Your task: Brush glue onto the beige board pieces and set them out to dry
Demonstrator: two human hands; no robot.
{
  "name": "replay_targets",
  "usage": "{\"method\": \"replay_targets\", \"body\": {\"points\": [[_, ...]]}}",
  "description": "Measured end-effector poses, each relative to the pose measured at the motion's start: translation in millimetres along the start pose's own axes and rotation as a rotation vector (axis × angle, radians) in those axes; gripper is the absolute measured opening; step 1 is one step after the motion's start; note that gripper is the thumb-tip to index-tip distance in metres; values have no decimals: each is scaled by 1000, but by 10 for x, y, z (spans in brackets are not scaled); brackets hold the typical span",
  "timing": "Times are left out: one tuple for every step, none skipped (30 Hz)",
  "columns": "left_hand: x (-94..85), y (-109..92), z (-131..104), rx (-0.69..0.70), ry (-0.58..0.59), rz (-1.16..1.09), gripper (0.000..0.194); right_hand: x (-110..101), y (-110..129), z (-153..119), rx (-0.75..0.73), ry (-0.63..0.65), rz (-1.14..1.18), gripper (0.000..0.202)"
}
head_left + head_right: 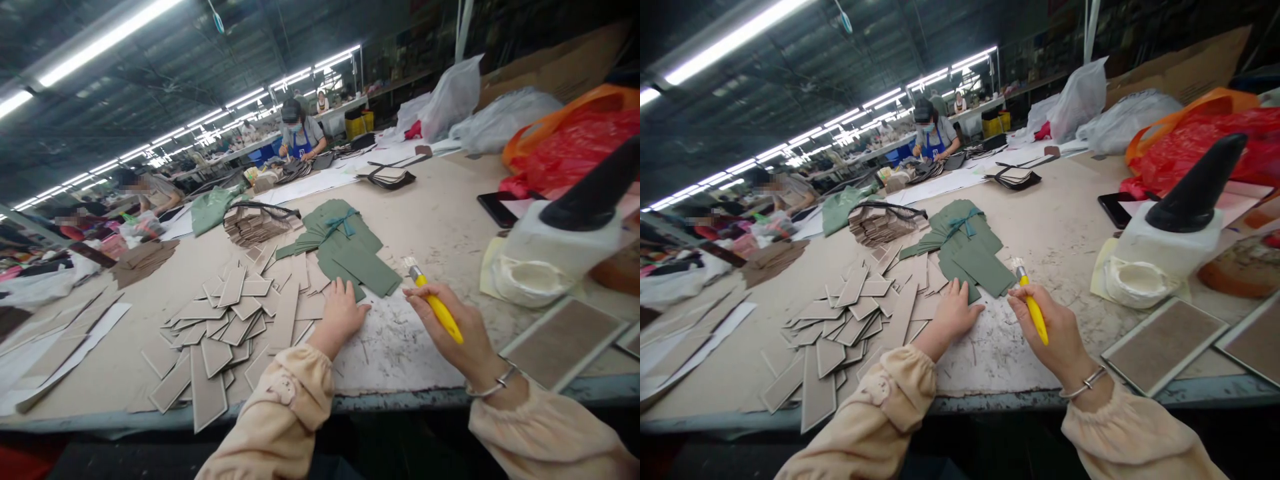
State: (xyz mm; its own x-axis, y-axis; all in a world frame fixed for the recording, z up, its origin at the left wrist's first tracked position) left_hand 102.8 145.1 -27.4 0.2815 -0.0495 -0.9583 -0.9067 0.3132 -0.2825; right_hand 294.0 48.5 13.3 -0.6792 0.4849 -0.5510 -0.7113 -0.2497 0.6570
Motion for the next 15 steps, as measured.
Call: {"method": "replay_targets", "body": {"points": [[44,-65,24,0,10,86,77,-5,-7,-3,-7,4,-6,12],[58,-99,48,-3,17,155,76,-10,-11,-5,-13,5,-8,12],[50,-110,72,-4,25,195,74,-15,-11,-4,-18,5,-6,12],[28,-106,93,4,42,217,69,-19,-9,-3,-22,3,-4,12],[-5,-96,110,21,63,228,64,-21,-4,-1,-27,2,-2,12],[-44,-82,121,42,85,232,58,-23,4,1,-34,1,-2,12],[-85,-70,126,62,106,235,52,-23,14,2,-44,1,-4,12],[-125,-62,126,79,128,242,48,-22,23,2,-54,-1,-10,13],[-158,-61,122,95,150,249,45,-20,30,0,-63,-3,-20,13],[-184,-68,118,107,172,257,46,-18,35,-3,-72,-7,-31,14],[-202,-79,116,115,193,263,48,-14,35,-7,-77,-10,-42,14],[-211,-94,118,122,212,269,51,-9,33,-11,-81,-15,-52,15],[-214,-110,123,127,230,271,53,-3,28,-16,-83,-19,-59,15],[-213,-122,131,131,243,270,54,3,23,-21,-85,-23,-64,16],[-212,-130,140,132,251,264,52,8,18,-26,-88,-23,-67,16]]}}
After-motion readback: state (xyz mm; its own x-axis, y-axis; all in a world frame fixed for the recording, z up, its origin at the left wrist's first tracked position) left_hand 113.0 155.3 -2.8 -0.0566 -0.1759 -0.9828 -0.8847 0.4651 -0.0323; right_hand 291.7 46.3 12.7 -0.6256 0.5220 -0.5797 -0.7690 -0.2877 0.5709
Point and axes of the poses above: each hand's wrist, its own z-axis towards the middle knuckle, its own x-axis out of the palm, y = z × x, the point moved 4 cm from there along z, towards the middle knuckle, and after that the axes turned 8 degrees about -z, right-handed, at the moved point
